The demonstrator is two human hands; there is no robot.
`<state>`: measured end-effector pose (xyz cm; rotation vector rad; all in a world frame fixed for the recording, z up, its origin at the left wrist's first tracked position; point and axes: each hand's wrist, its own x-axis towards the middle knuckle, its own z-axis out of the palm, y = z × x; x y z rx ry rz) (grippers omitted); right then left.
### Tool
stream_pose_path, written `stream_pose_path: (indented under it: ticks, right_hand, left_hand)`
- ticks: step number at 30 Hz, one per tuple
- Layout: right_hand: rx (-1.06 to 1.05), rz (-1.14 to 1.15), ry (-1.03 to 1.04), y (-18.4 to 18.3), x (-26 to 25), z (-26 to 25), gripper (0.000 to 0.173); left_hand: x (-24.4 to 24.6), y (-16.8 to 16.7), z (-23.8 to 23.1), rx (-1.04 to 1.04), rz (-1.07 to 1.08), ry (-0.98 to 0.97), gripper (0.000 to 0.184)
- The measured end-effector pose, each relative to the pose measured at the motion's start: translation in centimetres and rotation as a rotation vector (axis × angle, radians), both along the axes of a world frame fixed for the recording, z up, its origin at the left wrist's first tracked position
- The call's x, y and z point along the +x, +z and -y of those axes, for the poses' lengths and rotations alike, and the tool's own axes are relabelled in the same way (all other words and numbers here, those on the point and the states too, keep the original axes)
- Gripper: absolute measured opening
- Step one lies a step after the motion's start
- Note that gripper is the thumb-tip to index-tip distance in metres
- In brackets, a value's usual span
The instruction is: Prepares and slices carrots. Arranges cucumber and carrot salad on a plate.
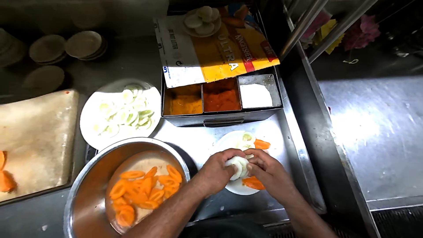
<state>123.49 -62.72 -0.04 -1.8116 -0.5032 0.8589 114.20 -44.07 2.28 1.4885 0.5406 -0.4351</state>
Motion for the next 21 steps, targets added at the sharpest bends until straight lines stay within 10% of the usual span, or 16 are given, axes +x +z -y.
stream_pose_path:
  ticks: [6, 18, 21]
  right_hand:
    - [-0.013, -0.049, -0.152, 0.6, -0.4, 0.1, 0.025]
    - [-0.287, 0.798, -0.011, -1.8, -0.5, -0.8, 0.022]
    - [-0.145, 0.554, -0.008, -0.9, -0.3, 0.1, 0.024]
  left_hand:
    - [-0.7, -0.1, 0.2, 0.062, 0.012, 0.080, 0.028]
    - [-1.6, 1.1, -0.6, 0.230, 0.014, 0.107, 0.029]
    - [-1.5, 0.9, -0.3, 0.190, 0.013, 0.080, 0.022]
